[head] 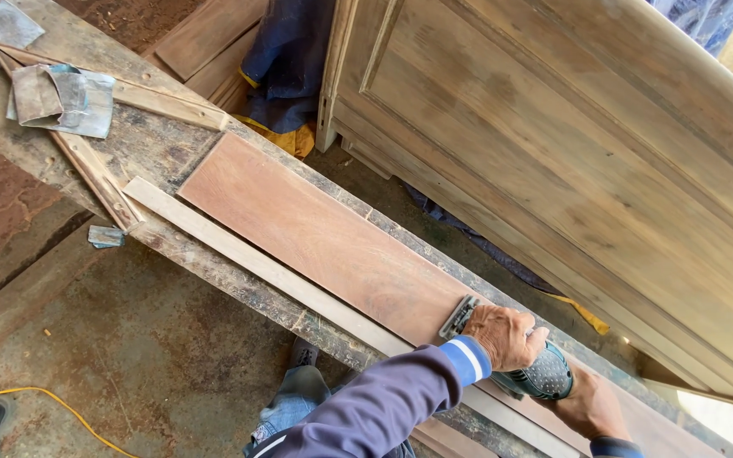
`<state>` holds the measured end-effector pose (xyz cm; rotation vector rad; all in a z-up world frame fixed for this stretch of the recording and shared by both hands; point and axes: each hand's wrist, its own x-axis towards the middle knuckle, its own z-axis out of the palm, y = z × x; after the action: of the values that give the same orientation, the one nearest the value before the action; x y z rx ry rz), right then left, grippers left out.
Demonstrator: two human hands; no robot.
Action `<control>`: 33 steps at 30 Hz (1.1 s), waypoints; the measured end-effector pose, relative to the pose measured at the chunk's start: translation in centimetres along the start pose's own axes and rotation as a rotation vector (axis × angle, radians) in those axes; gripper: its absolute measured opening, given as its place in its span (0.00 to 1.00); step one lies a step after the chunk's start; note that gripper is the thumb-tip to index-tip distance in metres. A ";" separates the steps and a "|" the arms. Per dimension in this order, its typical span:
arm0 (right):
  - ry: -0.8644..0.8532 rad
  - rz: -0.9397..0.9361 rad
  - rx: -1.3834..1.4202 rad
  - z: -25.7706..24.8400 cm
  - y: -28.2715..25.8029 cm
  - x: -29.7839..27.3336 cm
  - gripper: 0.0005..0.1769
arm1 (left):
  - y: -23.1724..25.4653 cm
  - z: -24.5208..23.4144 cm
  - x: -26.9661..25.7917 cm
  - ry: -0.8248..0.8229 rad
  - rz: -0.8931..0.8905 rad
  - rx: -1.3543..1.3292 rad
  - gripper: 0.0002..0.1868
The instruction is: Sanding a wooden plank using both manual sandpaper and an electric orbital sander.
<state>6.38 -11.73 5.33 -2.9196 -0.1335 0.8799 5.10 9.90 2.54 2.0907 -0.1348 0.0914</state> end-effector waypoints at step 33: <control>0.068 -0.414 -0.042 2.3 -31.7 2.3 0.30 | -18.1 -27.0 -4.6 0.083 0.041 0.139 0.21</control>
<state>5.18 20.12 5.70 -2.7923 -0.7260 0.7143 2.74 42.50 -0.03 2.2196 -0.1239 0.2171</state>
